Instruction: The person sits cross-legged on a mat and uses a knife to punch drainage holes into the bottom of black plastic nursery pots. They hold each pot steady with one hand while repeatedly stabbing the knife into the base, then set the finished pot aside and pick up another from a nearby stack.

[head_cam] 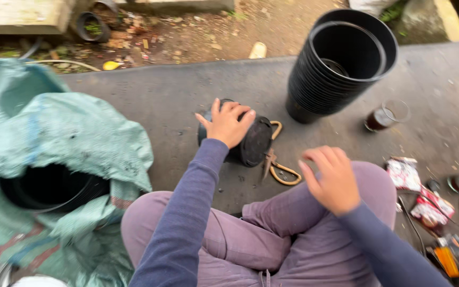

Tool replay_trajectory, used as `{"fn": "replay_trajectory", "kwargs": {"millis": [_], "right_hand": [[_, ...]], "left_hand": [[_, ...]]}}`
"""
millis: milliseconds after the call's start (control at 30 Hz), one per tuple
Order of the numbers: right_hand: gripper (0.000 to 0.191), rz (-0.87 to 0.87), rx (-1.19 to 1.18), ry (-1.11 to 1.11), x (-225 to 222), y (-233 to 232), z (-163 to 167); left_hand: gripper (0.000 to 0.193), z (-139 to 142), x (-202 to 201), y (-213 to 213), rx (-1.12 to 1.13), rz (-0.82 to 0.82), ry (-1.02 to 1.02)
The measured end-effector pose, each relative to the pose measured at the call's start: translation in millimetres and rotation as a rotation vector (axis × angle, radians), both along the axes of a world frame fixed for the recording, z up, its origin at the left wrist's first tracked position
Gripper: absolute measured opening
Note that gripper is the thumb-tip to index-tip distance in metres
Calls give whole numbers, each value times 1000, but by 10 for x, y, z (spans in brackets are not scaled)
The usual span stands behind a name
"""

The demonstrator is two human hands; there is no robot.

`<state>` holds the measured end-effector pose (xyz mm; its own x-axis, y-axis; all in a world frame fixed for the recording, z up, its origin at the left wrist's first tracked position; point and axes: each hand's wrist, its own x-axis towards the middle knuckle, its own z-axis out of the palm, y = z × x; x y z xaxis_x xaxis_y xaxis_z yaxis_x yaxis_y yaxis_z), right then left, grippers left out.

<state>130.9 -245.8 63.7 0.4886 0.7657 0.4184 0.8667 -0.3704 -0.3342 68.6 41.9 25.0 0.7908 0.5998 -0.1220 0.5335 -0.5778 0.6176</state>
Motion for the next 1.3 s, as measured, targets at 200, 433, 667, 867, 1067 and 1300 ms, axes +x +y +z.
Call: {"fn": "replay_trajectory", "kwargs": {"millis": [200,433,667,867,1067,1300], "right_hand": [[50,-191,-862,500,579,1300,-572],[62,-285,-867,593,489,1377,-860],[52,-237,-680,679,588,1458,-1075],[36,-263,-450,658,692,1520,-1194],[33,-153,-75,760,817,1400,-854],[26,16,-52,1104,493,1426,-454]], "left_hand": [[63,-180,-427,101,-19,24,-65],[59,-303,-466,425,-204,298,-148],[50,-164,-445,662,-50,385,-138],[36,-306,-436,767,-19,360,-242],[35,-454,-366,862,4,307,-254],[35,-430,-367,881,31,228,-279]]}}
